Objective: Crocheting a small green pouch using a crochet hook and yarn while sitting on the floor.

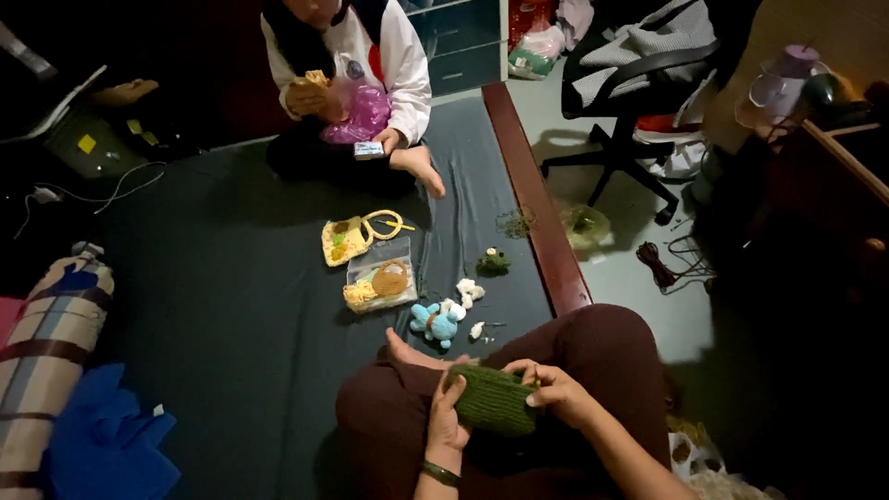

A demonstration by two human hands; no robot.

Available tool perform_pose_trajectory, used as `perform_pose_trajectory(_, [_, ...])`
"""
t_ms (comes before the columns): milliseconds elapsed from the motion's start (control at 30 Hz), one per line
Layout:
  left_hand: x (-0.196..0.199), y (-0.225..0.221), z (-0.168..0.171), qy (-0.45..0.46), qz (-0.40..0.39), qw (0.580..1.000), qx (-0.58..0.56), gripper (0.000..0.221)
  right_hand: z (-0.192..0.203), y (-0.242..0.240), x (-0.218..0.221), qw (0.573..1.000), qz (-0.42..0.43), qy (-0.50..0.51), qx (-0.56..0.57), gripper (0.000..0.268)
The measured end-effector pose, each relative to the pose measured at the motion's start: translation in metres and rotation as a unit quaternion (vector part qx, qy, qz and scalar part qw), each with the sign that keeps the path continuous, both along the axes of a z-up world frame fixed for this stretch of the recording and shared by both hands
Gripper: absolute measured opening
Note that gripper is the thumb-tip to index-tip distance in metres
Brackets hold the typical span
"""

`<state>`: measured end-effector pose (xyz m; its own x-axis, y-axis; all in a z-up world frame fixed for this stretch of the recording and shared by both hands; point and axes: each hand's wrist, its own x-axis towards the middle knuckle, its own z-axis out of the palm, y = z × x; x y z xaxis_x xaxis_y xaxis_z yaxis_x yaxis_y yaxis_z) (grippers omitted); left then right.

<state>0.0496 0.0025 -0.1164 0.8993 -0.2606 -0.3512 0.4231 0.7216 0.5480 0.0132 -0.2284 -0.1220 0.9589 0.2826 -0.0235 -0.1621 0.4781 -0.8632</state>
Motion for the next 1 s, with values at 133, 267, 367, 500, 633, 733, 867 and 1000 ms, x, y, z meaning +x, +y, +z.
perform_pose_trajectory(133, [-0.001, 0.000, -0.008, -0.020, -0.044, 0.999, 0.026, 0.027, -0.005, -0.002, 0.004, 0.997, 0.015, -0.005, 0.082, 0.014])
perform_pose_trajectory(267, [-0.002, -0.001, 0.004, 0.018, -0.026, 0.999, 0.044, 0.036, -0.001, 0.001, 0.003, 0.997, 0.013, 0.005, 0.074, 0.016])
perform_pose_trajectory(367, [-0.001, 0.002, 0.000, -0.014, -0.014, 0.999, 0.050, 0.028, -0.010, 0.001, 0.002, 0.999, -0.009, 0.030, -0.035, 0.018])
perform_pose_trajectory(500, [-0.002, 0.003, -0.003, -0.052, 0.023, 0.995, 0.086, 0.017, -0.020, -0.002, 0.003, 0.996, -0.019, 0.059, -0.057, 0.015])
perform_pose_trajectory(633, [-0.001, 0.005, 0.017, -0.034, 0.027, 0.994, 0.102, 0.024, -0.012, 0.000, -0.002, 0.989, -0.035, 0.103, -0.098, 0.024])
perform_pose_trajectory(733, [0.013, 0.015, -0.005, -0.080, 0.057, 0.992, 0.084, 0.026, -0.029, -0.004, -0.002, 0.988, -0.068, 0.087, -0.113, 0.017])
perform_pose_trajectory(867, [0.010, 0.054, 0.033, -0.180, 0.107, 0.936, 0.283, 0.037, -0.051, -0.008, 0.003, 0.982, -0.145, 0.097, -0.073, 0.019])
perform_pose_trajectory(1000, [-0.015, 0.083, 0.107, -0.175, 0.078, 0.938, 0.289, 0.048, -0.021, 0.002, -0.004, 0.961, -0.148, 0.010, -0.233, 0.018])
